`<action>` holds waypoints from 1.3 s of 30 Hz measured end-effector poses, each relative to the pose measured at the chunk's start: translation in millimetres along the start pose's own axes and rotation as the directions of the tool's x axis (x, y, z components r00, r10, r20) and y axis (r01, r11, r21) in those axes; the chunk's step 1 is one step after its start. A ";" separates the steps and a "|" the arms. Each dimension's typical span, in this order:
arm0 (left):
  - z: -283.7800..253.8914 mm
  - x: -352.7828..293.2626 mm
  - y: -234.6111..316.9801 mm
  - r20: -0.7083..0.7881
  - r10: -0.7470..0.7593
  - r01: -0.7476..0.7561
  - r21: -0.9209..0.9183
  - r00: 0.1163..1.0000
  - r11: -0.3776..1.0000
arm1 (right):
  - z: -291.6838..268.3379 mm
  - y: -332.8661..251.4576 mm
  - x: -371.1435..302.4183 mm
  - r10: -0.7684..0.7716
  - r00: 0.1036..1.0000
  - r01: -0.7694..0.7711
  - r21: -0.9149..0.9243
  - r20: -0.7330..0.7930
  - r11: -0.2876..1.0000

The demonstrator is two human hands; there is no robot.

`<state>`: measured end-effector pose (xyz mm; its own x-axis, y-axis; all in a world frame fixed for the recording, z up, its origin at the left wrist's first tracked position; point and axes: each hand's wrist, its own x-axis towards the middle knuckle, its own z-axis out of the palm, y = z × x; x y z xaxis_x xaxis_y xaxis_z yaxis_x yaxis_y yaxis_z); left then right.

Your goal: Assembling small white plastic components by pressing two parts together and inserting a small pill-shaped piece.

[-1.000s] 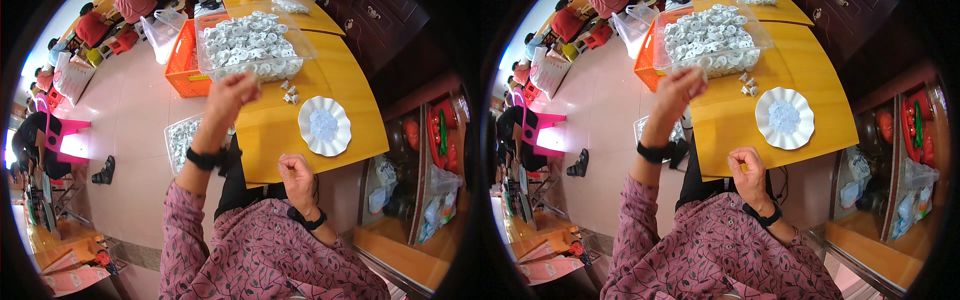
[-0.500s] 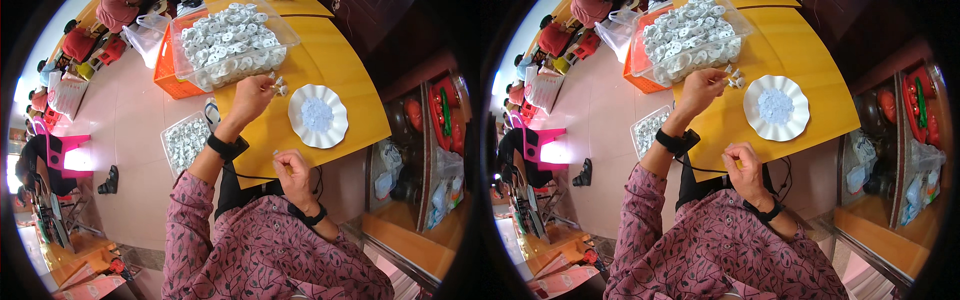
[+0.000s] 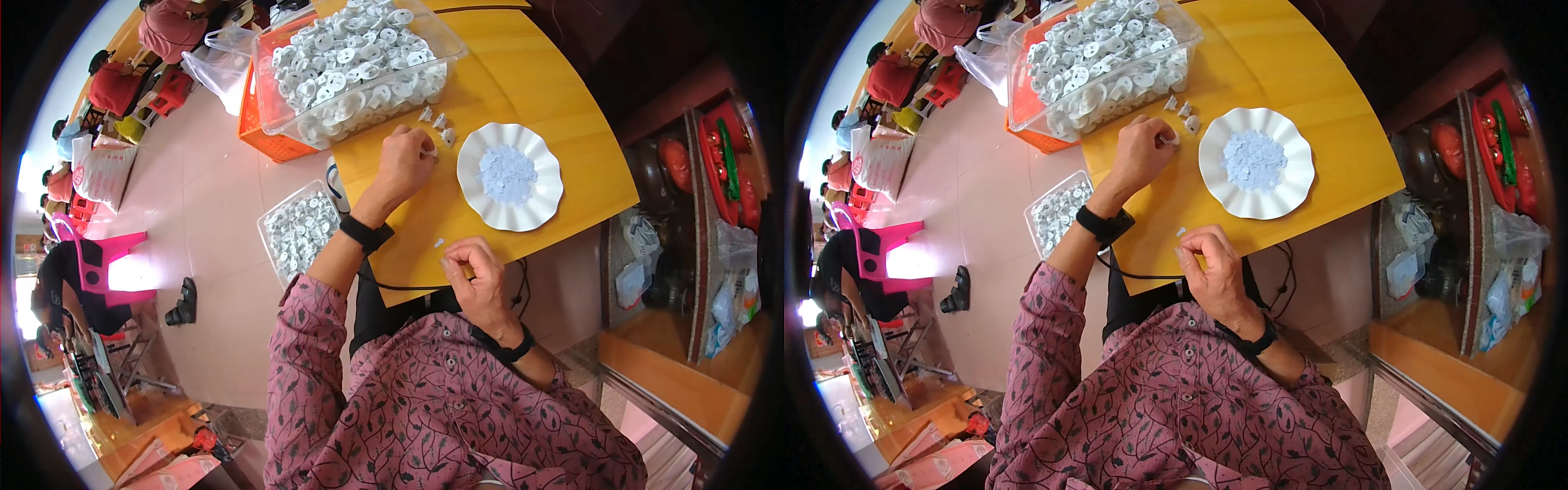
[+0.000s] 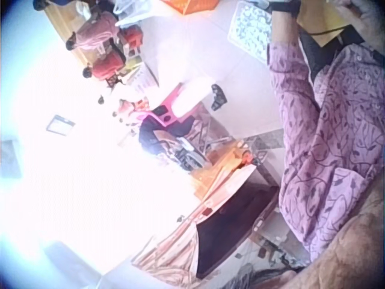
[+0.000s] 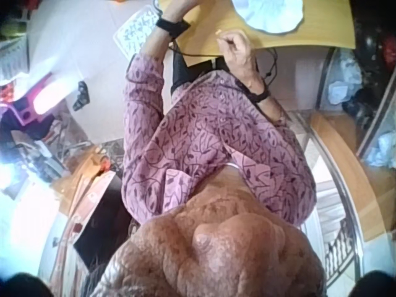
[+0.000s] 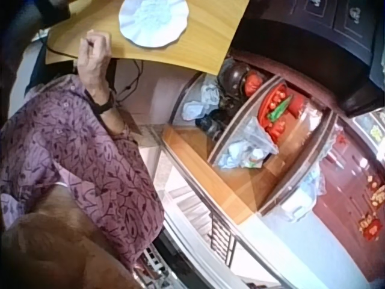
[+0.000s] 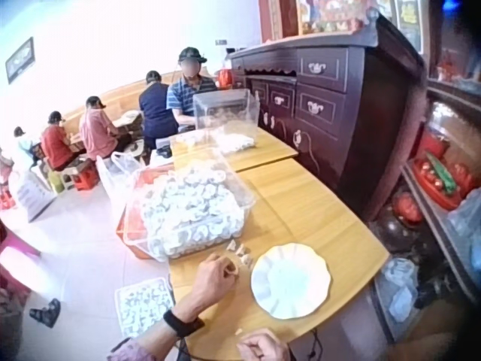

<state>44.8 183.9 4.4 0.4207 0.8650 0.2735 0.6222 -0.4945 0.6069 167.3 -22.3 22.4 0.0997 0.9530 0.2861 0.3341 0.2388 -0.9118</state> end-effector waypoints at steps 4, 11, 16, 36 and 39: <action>-27.1 -23.5 20.0 0.123 -0.120 0.167 -0.509 0.985 0.844 | -0.5 0.0 0.2 0.010 1.000 -0.010 -0.012 -0.004 1.000; -60.0 -69.7 54.8 0.176 -0.159 0.227 -0.884 0.971 0.409 | 2.0 -0.9 2.8 -0.010 1.000 0.010 -0.006 -0.010 1.000; -67.3 -96.5 61.4 0.338 -0.113 0.353 -0.922 0.934 0.157 | -0.7 -12.5 4.8 -0.022 0.999 0.020 -0.045 -0.044 0.999; -16.4 -151.3 68.2 0.387 -0.296 0.341 -0.919 0.873 -0.196 | -13.8 -8.7 6.2 -0.137 0.985 0.124 -0.126 -0.107 0.984; -19.1 -154.2 72.5 0.361 -0.351 0.313 -0.931 0.864 -0.188 | -33.4 8.6 7.6 -0.186 0.974 0.125 -0.384 -0.127 0.915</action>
<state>12.5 16.4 20.5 0.3837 0.8901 -0.2461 -0.6001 0.4429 0.6662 202.3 -19.3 26.6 0.1539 0.8606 0.4855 0.6776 0.2657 -0.6857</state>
